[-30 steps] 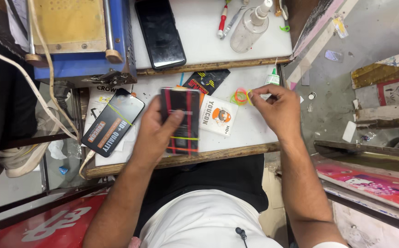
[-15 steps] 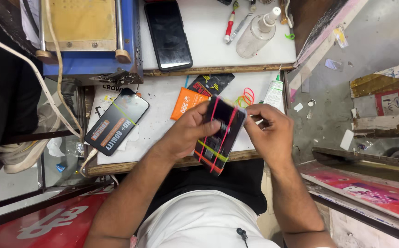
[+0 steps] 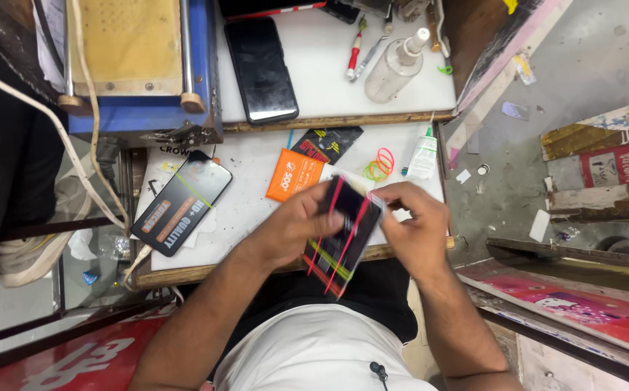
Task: The person cleans a smartphone with a cloth and spray, then secures it with rubber bands. They then remove the back cover of another smartphone and apply adhesive to its internal frame.
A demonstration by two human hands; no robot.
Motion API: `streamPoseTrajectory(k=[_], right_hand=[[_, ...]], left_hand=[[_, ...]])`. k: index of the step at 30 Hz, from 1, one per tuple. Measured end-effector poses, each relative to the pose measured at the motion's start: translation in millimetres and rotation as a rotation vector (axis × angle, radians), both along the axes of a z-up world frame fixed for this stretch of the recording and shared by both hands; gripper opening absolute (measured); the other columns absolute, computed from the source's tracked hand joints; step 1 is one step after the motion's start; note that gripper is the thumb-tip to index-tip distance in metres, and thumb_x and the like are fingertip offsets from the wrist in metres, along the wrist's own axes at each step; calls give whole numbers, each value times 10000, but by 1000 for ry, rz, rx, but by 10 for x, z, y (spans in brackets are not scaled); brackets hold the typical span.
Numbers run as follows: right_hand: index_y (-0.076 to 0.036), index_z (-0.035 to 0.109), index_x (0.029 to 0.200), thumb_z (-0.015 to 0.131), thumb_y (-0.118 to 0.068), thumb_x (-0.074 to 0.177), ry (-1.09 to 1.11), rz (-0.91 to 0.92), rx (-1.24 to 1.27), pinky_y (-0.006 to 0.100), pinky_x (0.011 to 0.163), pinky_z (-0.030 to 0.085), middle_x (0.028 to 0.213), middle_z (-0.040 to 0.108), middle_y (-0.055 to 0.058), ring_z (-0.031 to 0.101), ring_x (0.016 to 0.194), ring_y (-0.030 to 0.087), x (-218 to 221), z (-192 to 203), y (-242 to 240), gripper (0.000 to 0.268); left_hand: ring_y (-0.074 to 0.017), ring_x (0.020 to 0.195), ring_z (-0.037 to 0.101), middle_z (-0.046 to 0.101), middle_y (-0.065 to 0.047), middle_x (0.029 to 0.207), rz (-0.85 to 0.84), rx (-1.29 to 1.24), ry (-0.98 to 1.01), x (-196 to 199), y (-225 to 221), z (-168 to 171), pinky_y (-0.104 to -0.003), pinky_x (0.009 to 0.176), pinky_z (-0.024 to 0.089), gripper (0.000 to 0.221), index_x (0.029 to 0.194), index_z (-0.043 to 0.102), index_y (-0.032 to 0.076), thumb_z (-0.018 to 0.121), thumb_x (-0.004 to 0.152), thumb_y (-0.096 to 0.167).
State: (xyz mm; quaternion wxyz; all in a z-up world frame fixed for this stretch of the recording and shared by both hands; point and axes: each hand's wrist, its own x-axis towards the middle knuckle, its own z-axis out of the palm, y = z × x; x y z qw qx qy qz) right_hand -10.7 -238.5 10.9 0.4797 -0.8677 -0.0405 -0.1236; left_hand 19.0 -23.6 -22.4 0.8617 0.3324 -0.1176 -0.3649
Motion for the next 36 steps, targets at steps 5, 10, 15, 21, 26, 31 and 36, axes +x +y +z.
streamPoseTrajectory(k=[5,10,15,21,26,31,36], right_hand=[[0,690,883,677,114,774,-180,226,-226,379,838,535,937,682,120,665,942,287,116,56,-158,158],[0,707,1054,676,-45,906,418,579,405,344,692,554,830,679,67,651,699,191,-110,213,-616,158],[-97,684,904,559,-226,1066,60,525,293,319,638,525,886,697,45,617,687,176,-262,167,-732,242],[-134,698,1120,614,-462,922,41,271,1136,287,523,479,1156,659,127,555,555,147,111,92,-415,392],[-107,720,1202,677,-630,793,45,551,-296,274,441,451,1308,615,192,501,450,112,-235,223,-325,666],[-127,697,1089,689,-462,944,48,285,410,301,603,479,1102,633,93,580,667,149,68,-229,-724,365],[-112,701,1059,728,-385,905,23,239,1096,326,696,498,1105,615,103,605,777,201,233,-135,-400,314]], left_hand=[[-121,1103,626,685,-57,1187,-361,78,-208,-62,119,134,-304,998,522,463,1312,609,-6,786,956,231],[-116,943,666,737,-60,1030,-250,669,-550,21,103,254,-282,832,550,351,1139,720,40,811,847,213],[-128,867,693,731,-72,994,206,571,-276,152,307,439,-296,767,588,299,1147,716,47,774,889,187],[-225,910,721,686,-76,1072,659,798,-1123,-35,101,441,-352,790,586,149,1074,680,76,747,956,137],[-265,720,691,675,-72,963,437,1327,-1339,-32,-170,386,-425,655,547,227,1070,715,86,756,847,68],[-272,849,742,714,-89,1030,540,658,-524,47,139,370,-369,747,585,239,1139,680,49,744,931,148],[-269,848,672,662,-76,1054,645,670,-839,-44,29,347,-373,723,549,262,1204,674,49,728,949,78]])
